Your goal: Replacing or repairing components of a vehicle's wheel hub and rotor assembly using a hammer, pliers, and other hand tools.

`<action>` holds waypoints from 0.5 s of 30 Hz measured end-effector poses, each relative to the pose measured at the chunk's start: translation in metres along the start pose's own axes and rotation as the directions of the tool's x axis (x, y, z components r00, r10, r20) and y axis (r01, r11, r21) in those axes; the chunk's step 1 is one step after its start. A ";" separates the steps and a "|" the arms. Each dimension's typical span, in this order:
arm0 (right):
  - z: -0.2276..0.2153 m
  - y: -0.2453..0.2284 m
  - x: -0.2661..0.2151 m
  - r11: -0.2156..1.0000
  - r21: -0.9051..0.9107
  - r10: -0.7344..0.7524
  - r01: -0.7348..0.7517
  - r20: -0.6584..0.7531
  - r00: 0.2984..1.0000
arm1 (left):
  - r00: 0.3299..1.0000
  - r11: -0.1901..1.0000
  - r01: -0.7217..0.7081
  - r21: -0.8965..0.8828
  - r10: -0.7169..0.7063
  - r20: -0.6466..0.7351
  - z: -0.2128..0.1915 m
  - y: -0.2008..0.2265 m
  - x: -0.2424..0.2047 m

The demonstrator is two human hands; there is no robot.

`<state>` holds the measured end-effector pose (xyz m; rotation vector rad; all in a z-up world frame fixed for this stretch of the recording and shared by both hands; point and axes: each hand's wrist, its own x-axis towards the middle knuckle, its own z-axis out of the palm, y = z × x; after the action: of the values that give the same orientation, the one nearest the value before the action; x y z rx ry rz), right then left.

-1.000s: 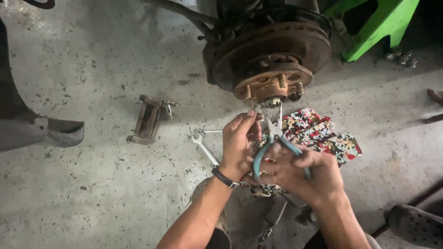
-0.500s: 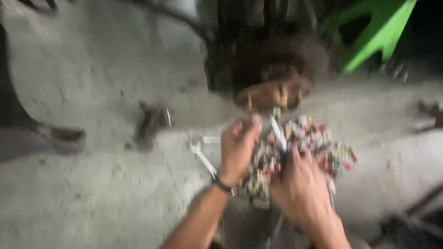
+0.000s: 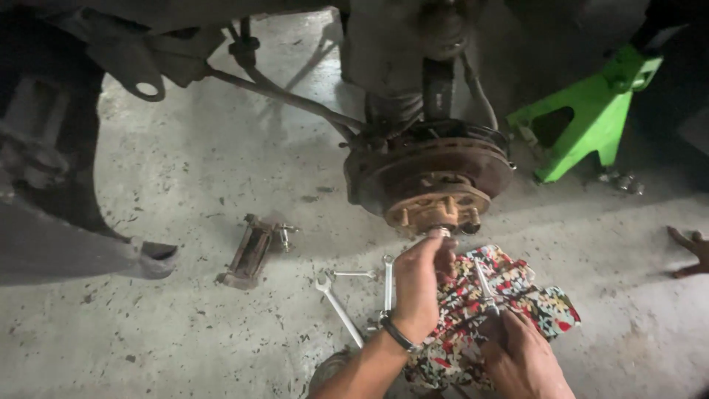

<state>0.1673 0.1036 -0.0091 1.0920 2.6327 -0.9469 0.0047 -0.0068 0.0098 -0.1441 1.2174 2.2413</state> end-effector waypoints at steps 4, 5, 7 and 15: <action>-0.008 0.006 -0.005 0.995 0.097 -0.007 0.006 0.013 1.000 | 0.926 0.836 0.366 -0.409 -0.282 0.251 0.009 0.036 -0.019; -0.009 0.006 -0.006 0.995 0.081 0.046 -0.052 0.068 0.997 | 0.875 0.790 0.462 -0.402 -0.332 0.353 0.013 0.046 -0.024; -0.007 0.013 -0.004 0.993 0.061 0.096 -0.104 0.122 0.988 | 0.813 0.740 0.551 -0.387 -0.369 0.450 0.011 0.042 -0.024; 0.002 0.047 -0.001 0.975 0.195 0.104 -0.107 0.026 0.994 | 0.922 0.865 -0.379 0.328 0.383 0.052 0.000 -0.006 -0.007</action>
<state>0.1996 0.1275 -0.0336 1.2467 2.4823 -1.2067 0.0135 -0.0072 0.0085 0.2352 1.7384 2.3119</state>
